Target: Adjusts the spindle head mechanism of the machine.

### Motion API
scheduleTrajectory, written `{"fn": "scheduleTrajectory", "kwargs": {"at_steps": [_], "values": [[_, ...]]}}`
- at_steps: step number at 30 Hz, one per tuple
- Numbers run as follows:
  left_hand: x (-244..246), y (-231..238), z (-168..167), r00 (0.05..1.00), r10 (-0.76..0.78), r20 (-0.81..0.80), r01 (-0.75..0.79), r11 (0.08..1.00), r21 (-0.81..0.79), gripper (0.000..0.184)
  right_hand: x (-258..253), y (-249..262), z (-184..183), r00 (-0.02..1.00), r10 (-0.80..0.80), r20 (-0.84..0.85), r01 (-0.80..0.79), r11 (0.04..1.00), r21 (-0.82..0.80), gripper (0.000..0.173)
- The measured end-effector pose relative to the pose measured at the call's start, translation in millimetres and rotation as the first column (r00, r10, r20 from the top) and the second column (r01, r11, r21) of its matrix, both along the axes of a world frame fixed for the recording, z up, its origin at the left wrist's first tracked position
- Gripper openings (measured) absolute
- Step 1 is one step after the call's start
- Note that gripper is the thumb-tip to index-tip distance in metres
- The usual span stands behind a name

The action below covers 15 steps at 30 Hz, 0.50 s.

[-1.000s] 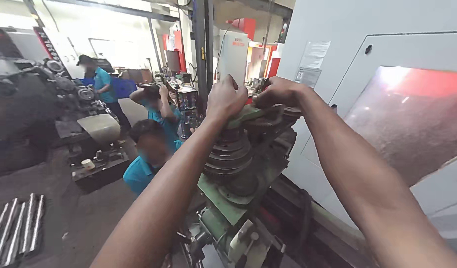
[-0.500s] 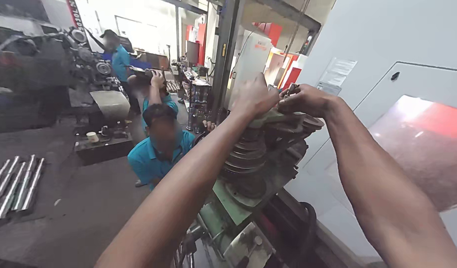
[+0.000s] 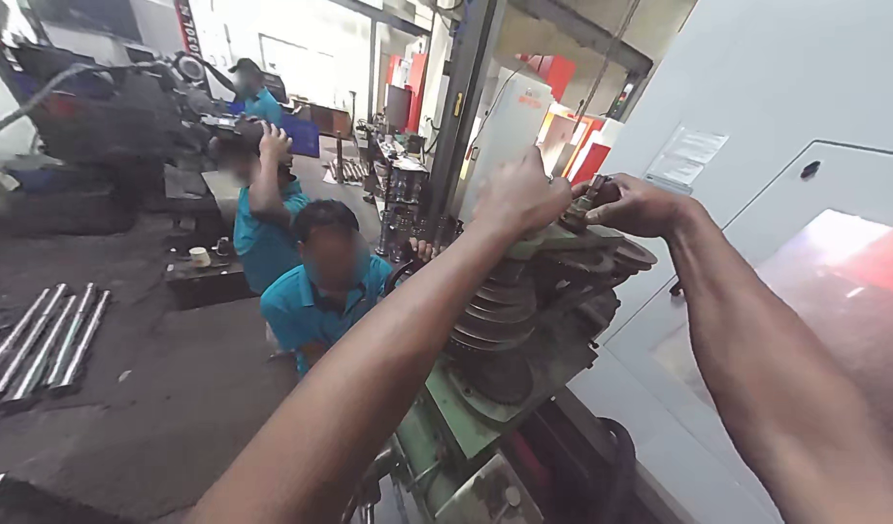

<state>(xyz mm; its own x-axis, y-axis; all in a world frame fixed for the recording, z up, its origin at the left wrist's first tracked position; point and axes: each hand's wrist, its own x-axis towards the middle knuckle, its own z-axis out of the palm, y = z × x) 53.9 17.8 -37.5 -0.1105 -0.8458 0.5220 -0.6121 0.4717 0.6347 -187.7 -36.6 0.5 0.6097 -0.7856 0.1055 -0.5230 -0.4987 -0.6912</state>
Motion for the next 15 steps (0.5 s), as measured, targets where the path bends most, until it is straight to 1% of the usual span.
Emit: {"fn": "scheduleTrajectory", "kwargs": {"at_steps": [4,8,12,15], "values": [[-1,3,1,0.999,0.019,0.044,-0.020,1.000,0.019,0.045,-5,-7,0,0.998,0.067,-0.016,-0.068,0.998,-0.013,0.039],[-2,3,0,0.995,0.049,0.083,-0.049,0.999,0.000,0.045,-9,-14,-7,0.987,0.152,0.051,-0.151,0.988,-0.030,0.034],[-3,1,2,0.991,0.040,0.131,-0.040,0.999,-0.003,0.045,-12,-21,-5,0.974,0.220,0.058,-0.217,0.975,-0.044,0.033],[-4,-4,1,0.988,0.001,0.154,-0.001,1.000,0.000,0.043,-7,-17,-3,0.975,0.218,0.045,-0.216,0.976,-0.041,0.030]]}}
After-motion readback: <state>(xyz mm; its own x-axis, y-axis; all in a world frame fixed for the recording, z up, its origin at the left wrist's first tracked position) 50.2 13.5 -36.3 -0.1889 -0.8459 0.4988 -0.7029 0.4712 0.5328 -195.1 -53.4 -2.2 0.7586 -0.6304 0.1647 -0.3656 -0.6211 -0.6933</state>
